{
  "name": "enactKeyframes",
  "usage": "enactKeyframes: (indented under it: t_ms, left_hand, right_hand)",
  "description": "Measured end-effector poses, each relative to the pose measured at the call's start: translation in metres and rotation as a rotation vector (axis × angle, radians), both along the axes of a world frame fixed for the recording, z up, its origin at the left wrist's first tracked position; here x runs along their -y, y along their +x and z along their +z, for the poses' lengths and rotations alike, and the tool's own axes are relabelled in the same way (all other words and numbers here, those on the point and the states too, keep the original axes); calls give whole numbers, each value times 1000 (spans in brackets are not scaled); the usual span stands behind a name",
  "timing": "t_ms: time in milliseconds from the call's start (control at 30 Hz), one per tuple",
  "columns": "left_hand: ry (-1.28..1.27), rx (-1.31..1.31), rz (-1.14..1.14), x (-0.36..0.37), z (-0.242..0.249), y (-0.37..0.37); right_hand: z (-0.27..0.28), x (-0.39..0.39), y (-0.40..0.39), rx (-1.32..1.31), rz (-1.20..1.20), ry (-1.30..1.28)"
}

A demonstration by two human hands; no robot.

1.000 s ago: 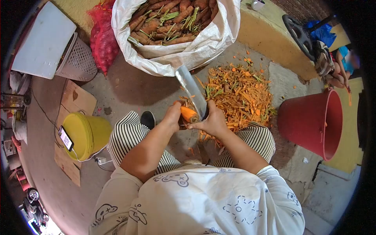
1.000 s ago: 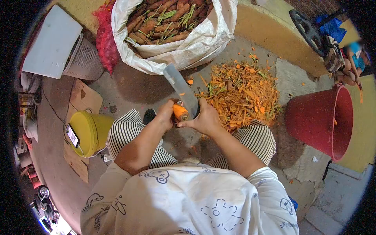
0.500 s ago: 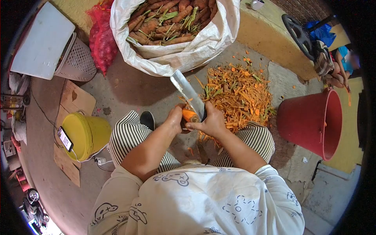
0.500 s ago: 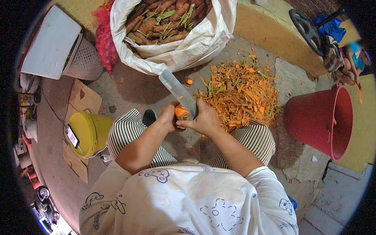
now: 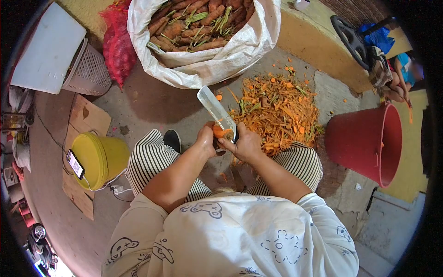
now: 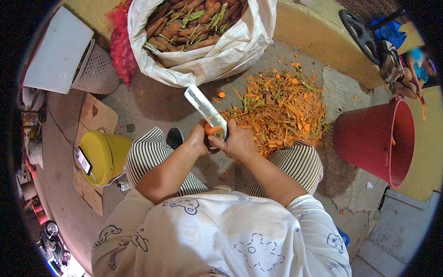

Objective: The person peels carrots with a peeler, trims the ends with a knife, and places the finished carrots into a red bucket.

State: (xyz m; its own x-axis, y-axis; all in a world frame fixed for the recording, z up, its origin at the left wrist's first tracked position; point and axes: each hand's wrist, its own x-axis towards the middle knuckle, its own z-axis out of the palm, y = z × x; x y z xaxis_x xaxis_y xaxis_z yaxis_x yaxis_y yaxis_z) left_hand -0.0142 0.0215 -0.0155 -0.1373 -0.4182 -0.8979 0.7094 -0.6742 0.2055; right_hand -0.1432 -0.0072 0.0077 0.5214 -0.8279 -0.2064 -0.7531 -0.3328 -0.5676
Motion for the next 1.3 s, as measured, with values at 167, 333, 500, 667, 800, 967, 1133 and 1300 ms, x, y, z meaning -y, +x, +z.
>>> enactKeyframes:
  t_ms: [167, 333, 500, 667, 800, 967, 1133, 1300]
  left_hand:
    - [40, 114, 96, -3, -19, -3]
    - [20, 103, 158, -6, -16, -4]
    - [-86, 145, 136, -9, -34, 0]
    - [-111, 358, 86, -8, -12, -2]
    - [-320, 560, -75, -8, -11, 2]
    - [-523, 633, -216, -6, -24, 6]
    - [-733, 617, -381, -2, -10, 0]
    - [-704, 821, -583, -4, 19, 4]
  right_hand:
    - [-13, -4, 1, 20, -69, 1]
    - [-30, -7, 4, 184, -239, 148]
    - [-36, -3, 4, 274, -348, 381]
    - [-52, 4, -3, 380, -601, 1055]
    - [-52, 3, -7, 517, -424, 756]
    - [-63, -1, -12, 703, -146, 398]
    - [26, 14, -43, 616, -379, 829]
    - [124, 65, -147, 1068, -925, 399]
